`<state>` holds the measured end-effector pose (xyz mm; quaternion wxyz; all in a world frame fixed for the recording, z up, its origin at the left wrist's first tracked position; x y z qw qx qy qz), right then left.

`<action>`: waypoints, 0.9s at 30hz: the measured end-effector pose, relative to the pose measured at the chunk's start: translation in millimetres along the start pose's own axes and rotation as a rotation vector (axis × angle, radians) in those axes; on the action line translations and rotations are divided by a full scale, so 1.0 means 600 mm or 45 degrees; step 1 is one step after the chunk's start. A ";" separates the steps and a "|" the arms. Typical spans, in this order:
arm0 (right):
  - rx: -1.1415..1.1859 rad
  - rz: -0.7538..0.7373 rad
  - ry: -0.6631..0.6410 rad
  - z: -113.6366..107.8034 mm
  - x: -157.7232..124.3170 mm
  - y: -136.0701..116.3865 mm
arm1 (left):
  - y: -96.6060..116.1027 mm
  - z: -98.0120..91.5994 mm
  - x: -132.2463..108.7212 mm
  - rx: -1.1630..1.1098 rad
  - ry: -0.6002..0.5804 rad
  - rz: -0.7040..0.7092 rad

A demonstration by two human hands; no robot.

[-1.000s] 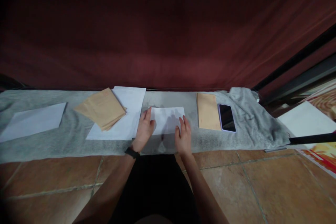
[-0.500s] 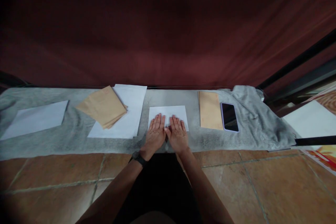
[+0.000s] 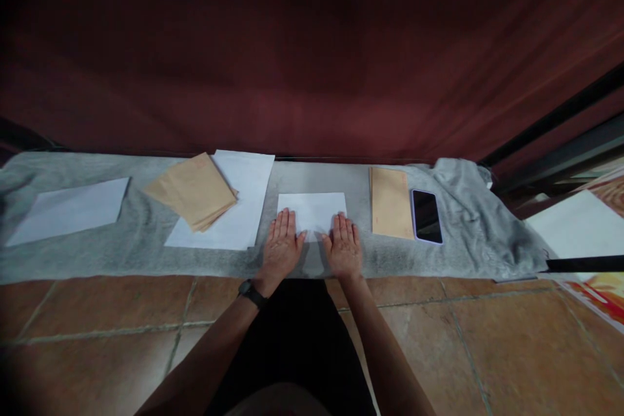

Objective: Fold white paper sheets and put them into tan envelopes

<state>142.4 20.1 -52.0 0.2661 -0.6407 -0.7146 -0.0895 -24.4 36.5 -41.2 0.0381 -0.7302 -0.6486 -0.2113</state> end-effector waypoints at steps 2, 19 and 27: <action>-0.001 0.020 0.001 -0.001 -0.003 0.006 | -0.004 -0.003 -0.002 -0.002 0.024 -0.012; 0.302 -0.048 -0.267 -0.006 0.002 -0.056 | 0.101 0.000 -0.041 -0.144 -0.158 0.426; 0.246 -0.076 -0.290 -0.002 -0.008 -0.061 | 0.099 0.003 -0.050 -0.122 -0.198 0.381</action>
Point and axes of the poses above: each hand's wrist, its own x-axis towards the middle knuckle, its own z-axis out of the palm, y = z × x, the point moved 9 cm from there along x, towards the middle knuckle, and after that the axes turned 10 degrees about y, right-handed, at the moved point
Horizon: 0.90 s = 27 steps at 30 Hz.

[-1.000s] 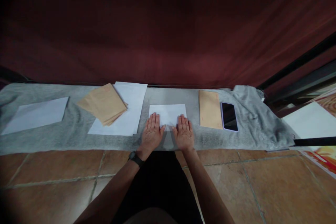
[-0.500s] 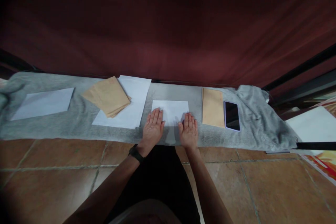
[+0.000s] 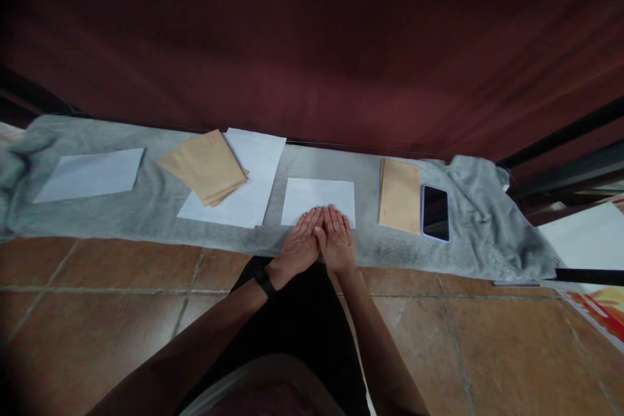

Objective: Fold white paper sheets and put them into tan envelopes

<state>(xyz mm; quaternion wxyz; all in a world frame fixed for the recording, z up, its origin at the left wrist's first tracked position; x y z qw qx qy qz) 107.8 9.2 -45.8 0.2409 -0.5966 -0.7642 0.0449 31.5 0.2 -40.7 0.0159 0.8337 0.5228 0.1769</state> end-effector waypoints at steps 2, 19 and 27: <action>-0.043 -0.017 0.028 -0.004 -0.005 0.008 | -0.004 -0.002 -0.002 -0.012 -0.002 -0.018; -0.219 0.017 0.204 -0.030 -0.029 0.057 | -0.069 -0.024 -0.030 0.062 0.062 -0.235; -0.194 0.129 0.226 -0.040 -0.033 0.077 | -0.109 -0.044 -0.035 0.080 0.201 -0.368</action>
Point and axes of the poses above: each hand's wrist, its own x-axis towards the middle knuckle, its own z-axis out of the palm, y = z × x, the point moved 9 cm from there along x, towards the middle knuckle, and after that the axes turned 10 degrees about y, right-handed, at the moved point
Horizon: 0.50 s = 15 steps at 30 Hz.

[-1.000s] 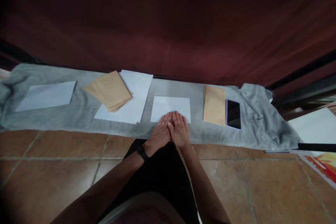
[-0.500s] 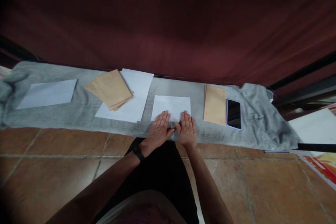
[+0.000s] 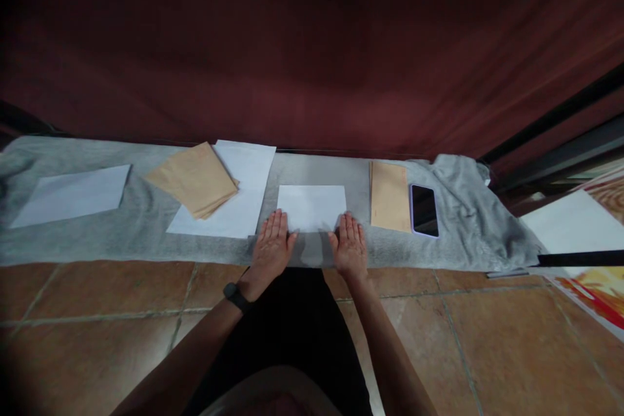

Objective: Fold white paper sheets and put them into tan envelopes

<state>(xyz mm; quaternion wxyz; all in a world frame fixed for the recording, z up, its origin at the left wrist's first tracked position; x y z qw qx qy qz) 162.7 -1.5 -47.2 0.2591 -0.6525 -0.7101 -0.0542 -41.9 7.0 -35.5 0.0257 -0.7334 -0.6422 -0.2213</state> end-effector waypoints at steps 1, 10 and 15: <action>0.022 0.011 -0.009 0.000 0.005 -0.002 | 0.003 -0.001 0.004 -0.005 0.016 0.000; 0.239 -0.176 -0.217 0.040 0.078 -0.089 | 0.092 0.050 0.061 -0.103 -0.106 0.235; 0.172 -0.170 -0.203 0.057 0.088 -0.086 | 0.075 0.069 0.075 -0.095 -0.115 0.201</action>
Point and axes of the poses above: each hand's wrist, its own x-axis towards the middle knuckle, its own z-axis out of the palm, y = z × x, the point moved 9 cm from there along x, towards the middle knuckle, and after that the axes turned 10 degrees about y, right-handed, at the moved point
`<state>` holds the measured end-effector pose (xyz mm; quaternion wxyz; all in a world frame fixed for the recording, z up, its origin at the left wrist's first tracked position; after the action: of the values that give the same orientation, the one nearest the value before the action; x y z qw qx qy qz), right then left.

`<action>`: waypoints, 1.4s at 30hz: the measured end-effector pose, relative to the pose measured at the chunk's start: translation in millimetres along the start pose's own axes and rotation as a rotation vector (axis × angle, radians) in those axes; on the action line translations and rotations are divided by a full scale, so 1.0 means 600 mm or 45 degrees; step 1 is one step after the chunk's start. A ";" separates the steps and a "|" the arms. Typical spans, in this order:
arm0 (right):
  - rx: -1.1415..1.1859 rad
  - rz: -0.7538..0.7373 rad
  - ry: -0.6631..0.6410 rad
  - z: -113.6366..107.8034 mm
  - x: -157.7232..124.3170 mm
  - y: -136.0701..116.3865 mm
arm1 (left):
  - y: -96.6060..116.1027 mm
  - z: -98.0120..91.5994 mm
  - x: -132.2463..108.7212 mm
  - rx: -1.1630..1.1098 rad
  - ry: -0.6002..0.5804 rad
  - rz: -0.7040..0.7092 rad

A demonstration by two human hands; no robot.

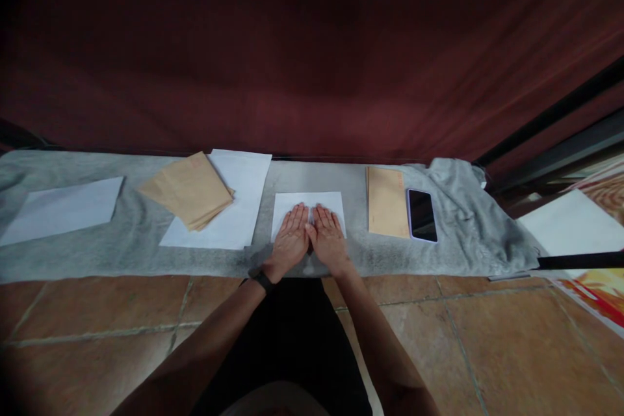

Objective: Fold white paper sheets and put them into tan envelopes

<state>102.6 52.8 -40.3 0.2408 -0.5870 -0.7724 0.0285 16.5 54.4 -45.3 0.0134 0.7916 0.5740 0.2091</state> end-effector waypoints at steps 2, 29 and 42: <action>-0.043 0.016 0.019 0.000 -0.002 0.008 | -0.010 -0.002 0.000 0.000 0.020 -0.005; -0.154 0.201 0.143 -0.020 0.002 0.062 | -0.073 -0.030 0.012 0.135 0.100 -0.264; -0.049 0.067 0.074 0.028 0.063 0.014 | -0.037 0.023 0.058 0.096 -0.055 -0.090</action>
<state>95.8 94.0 -44.9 0.2509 -0.6121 -0.7499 0.0028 10.1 96.6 -52.6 0.0033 0.7749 0.6088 0.1698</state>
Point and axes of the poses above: each hand's wrist, its own x-axis towards the middle knuckle, its own z-axis out of the palm, y = z × x, the point moved 9 cm from there along x, towards the middle knuckle, and after that the axes turned 10 degrees about y, right-handed, at the moved point
